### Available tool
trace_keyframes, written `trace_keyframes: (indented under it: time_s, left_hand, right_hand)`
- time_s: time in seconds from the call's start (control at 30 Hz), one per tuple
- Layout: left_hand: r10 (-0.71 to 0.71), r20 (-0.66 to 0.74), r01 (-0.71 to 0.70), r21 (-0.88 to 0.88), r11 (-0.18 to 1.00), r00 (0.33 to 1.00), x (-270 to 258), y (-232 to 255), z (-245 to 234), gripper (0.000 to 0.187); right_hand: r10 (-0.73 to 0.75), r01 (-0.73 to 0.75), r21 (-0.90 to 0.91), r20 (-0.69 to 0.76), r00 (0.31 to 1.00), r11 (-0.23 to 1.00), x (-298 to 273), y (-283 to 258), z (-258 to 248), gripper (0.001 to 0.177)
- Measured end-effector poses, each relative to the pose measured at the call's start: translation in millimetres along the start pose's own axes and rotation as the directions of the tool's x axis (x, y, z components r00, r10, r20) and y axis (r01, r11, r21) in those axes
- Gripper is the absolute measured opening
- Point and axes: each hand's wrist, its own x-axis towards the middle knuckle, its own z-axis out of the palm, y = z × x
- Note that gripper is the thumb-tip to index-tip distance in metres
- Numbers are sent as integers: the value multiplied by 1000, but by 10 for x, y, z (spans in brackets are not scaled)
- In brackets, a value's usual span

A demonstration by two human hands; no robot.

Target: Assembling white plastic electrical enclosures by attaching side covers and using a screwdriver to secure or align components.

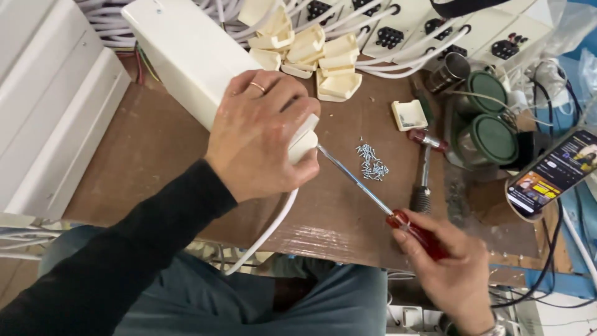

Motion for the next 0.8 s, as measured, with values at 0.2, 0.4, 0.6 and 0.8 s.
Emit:
trace_keyframes:
  time_s: [0.2,0.4,0.6,0.8]
  left_hand:
    - [-11,-8,11,-24,1000,1000,8,-12,37,42]
    - [-13,0,13,-28,1000,1000,6,2,14,44]
    - [-11,5,11,-6,1000,1000,2,-14,40,39]
    - [-27,7,27,-12,1000,1000,5,16,13,40]
  right_hand:
    - [309,-582,632,496,811,512,322,22,-179,30]
    - [26,-129,357,279,960,925,160,-22,-122,36]
    - [-6,-25,-260,-116,993,965,70,-24,59,22]
    - [197,-771,572,752,629,281,272,794,-348,35]
